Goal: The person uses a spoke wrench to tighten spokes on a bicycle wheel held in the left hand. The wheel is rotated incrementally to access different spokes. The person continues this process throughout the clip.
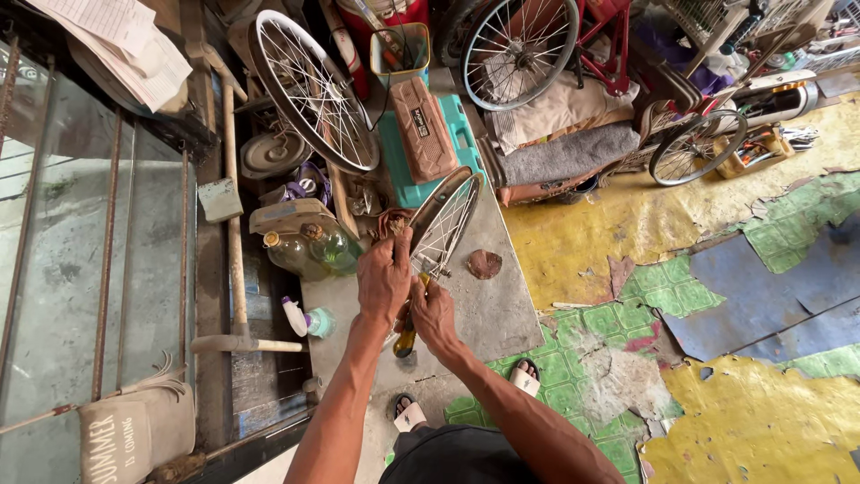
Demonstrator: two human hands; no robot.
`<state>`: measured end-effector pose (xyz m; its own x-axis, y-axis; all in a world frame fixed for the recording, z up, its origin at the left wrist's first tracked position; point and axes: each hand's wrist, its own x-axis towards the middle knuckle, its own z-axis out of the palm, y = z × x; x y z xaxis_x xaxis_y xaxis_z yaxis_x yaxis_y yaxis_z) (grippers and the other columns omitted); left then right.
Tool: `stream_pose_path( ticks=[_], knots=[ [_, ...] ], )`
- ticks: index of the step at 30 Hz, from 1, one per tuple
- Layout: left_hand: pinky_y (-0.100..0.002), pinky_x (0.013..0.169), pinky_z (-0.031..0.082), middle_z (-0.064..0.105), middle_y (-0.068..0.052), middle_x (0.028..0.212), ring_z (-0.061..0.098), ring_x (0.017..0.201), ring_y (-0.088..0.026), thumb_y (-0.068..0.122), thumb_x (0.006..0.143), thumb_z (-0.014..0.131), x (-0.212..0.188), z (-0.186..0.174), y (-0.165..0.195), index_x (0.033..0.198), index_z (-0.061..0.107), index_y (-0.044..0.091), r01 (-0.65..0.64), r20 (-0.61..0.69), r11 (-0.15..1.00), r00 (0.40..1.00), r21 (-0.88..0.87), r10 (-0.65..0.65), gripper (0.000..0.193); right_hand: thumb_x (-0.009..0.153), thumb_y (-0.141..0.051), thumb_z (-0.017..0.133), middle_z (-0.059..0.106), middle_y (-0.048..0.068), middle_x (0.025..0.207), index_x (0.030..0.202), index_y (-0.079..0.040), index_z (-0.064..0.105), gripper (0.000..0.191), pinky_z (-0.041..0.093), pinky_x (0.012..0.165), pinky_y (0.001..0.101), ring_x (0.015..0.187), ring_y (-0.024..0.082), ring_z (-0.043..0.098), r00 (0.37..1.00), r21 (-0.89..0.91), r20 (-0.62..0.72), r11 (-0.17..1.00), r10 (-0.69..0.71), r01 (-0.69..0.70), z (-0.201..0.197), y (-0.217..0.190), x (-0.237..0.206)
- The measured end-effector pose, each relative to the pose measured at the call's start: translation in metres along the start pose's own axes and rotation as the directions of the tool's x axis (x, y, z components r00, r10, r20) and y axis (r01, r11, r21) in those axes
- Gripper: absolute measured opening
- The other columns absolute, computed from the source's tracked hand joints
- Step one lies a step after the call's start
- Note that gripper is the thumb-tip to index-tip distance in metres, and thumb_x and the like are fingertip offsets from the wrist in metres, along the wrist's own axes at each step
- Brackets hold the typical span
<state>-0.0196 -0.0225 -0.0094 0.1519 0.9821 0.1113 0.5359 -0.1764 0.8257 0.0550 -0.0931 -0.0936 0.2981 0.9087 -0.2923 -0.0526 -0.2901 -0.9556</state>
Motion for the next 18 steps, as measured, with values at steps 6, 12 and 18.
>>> stream_pose_path(
  ticks=[6, 12, 18],
  knots=[
    [-0.052, 0.060, 0.042, 0.053, -0.023, 0.062, 0.051, 0.056, -0.042, 0.040, 0.108, 0.048, 0.004, 0.000, 0.000, 0.070, 0.054, -0.003, -0.120, -0.063, 0.976, 0.989, 0.182, 0.133, 0.058, 0.108, -0.034, 0.046, 0.062, 0.011, 0.061, 0.084, -0.001, 0.056, 0.042, 0.057, 0.040, 0.0380, 0.047, 0.021, 0.064, 0.986, -0.058, 0.064, 0.986, -0.155, 0.159, 0.001, 0.001, 0.007],
    [-0.052, 0.061, 0.042, 0.055, -0.022, 0.065, 0.053, 0.060, -0.041, 0.045, 0.109, 0.044, 0.010, -0.004, 0.001, 0.073, 0.056, -0.003, -0.198, -0.092, 0.971, 0.973, 0.131, 0.211, 0.061, 0.107, -0.032, 0.046, 0.064, 0.015, 0.061, 0.087, 0.002, 0.053, 0.040, 0.059, 0.042, 0.0411, 0.045, 0.026, 0.066, 0.959, 0.212, 0.120, 0.937, 0.257, -0.278, -0.013, 0.009, 0.006],
    [-0.050, 0.061, 0.042, 0.051, -0.022, 0.057, 0.048, 0.052, -0.034, 0.048, 0.109, 0.046, 0.012, -0.002, 0.004, 0.066, 0.052, -0.004, -0.023, -0.014, 0.977, 1.000, 0.214, 0.026, 0.068, 0.107, -0.032, 0.045, 0.065, 0.013, 0.061, 0.091, 0.001, 0.054, 0.038, 0.057, 0.040, 0.0387, 0.044, 0.022, 0.065, 0.987, 0.167, 0.109, 0.977, 0.116, -0.133, -0.003, 0.006, 0.010]
  ],
)
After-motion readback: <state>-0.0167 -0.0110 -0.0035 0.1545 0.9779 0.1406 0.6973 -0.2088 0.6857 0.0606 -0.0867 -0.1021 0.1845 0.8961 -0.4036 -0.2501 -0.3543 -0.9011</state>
